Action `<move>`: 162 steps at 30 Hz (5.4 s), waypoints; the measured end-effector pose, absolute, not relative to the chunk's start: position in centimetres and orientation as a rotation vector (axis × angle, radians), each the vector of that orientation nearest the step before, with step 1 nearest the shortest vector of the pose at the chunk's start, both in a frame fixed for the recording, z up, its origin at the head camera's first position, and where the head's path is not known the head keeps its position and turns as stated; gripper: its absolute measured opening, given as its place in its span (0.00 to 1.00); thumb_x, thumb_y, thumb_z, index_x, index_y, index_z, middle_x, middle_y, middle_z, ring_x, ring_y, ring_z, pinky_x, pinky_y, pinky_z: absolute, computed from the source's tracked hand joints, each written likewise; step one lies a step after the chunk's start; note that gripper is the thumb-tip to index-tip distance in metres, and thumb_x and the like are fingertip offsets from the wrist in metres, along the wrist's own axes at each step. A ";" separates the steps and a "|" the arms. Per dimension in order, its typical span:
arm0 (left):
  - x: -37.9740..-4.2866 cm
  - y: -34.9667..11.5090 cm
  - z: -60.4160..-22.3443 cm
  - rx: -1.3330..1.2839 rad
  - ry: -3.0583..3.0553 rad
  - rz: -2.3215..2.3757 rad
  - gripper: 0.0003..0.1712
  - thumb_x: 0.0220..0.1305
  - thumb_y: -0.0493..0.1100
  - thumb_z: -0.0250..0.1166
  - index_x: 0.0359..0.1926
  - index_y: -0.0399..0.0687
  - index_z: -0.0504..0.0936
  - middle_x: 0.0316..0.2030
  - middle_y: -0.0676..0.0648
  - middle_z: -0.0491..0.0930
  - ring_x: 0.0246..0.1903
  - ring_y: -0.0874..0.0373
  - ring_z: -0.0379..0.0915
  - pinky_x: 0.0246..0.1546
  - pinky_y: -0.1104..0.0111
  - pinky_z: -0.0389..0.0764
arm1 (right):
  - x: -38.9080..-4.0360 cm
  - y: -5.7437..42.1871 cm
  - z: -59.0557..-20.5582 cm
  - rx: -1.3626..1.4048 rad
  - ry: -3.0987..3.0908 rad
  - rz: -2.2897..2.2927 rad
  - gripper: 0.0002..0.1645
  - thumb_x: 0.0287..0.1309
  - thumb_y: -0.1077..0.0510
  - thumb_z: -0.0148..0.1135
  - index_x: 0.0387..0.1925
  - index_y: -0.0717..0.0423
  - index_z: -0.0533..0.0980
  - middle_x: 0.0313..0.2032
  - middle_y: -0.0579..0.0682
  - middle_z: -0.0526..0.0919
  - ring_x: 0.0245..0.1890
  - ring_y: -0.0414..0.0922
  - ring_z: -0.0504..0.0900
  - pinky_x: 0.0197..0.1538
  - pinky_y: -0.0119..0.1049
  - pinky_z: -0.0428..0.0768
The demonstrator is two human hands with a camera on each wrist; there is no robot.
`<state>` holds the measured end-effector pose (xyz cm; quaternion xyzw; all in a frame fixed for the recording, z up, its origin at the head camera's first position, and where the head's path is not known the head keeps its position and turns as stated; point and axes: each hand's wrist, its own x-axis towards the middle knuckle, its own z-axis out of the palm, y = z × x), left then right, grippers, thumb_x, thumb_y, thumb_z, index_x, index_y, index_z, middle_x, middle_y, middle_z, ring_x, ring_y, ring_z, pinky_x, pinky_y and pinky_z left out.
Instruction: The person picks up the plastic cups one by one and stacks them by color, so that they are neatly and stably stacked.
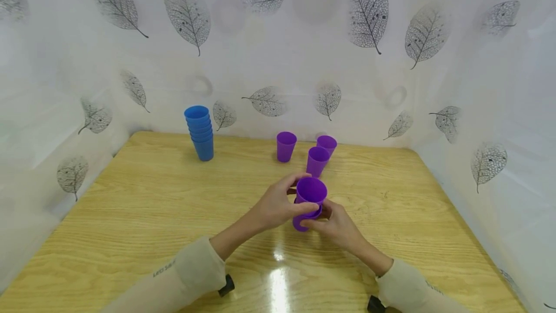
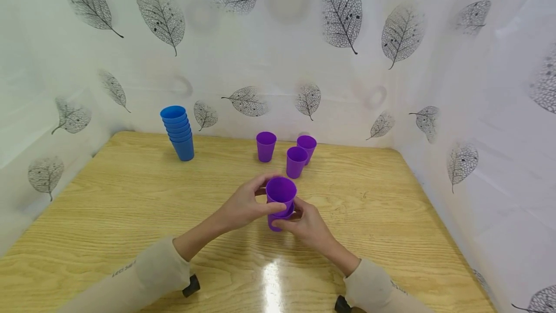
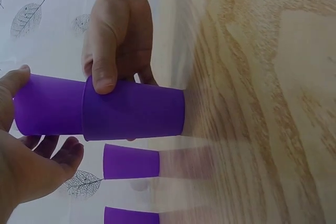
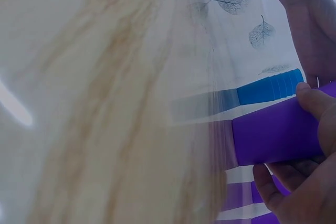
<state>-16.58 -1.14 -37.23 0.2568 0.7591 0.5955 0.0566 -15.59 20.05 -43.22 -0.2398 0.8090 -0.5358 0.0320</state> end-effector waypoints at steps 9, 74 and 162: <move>-16.6 -1.3 -38.0 0.796 2.314 1.789 0.36 0.59 0.41 0.77 0.67 0.42 0.75 0.56 0.48 0.81 0.56 0.53 0.77 0.62 0.52 0.77 | -15.6 20.2 -43.3 -0.752 2.513 -1.624 0.27 0.60 0.62 0.74 0.60 0.65 0.77 0.49 0.56 0.86 0.44 0.44 0.86 0.48 0.39 0.86; -30.9 -5.3 -40.5 0.263 2.556 1.810 0.45 0.69 0.53 0.68 0.79 0.42 0.60 0.73 0.39 0.67 0.69 0.44 0.66 0.65 0.52 0.75 | -15.9 20.0 -43.5 -0.760 2.504 -1.657 0.33 0.56 0.64 0.77 0.63 0.64 0.76 0.51 0.57 0.87 0.47 0.43 0.86 0.50 0.38 0.86; -20.9 -7.0 -32.5 0.809 2.214 1.868 0.31 0.69 0.41 0.71 0.68 0.38 0.72 0.56 0.42 0.82 0.55 0.50 0.81 0.57 0.62 0.83 | -16.4 19.6 -43.2 -0.740 2.544 -1.613 0.32 0.57 0.63 0.76 0.62 0.63 0.77 0.49 0.56 0.87 0.45 0.43 0.86 0.49 0.39 0.86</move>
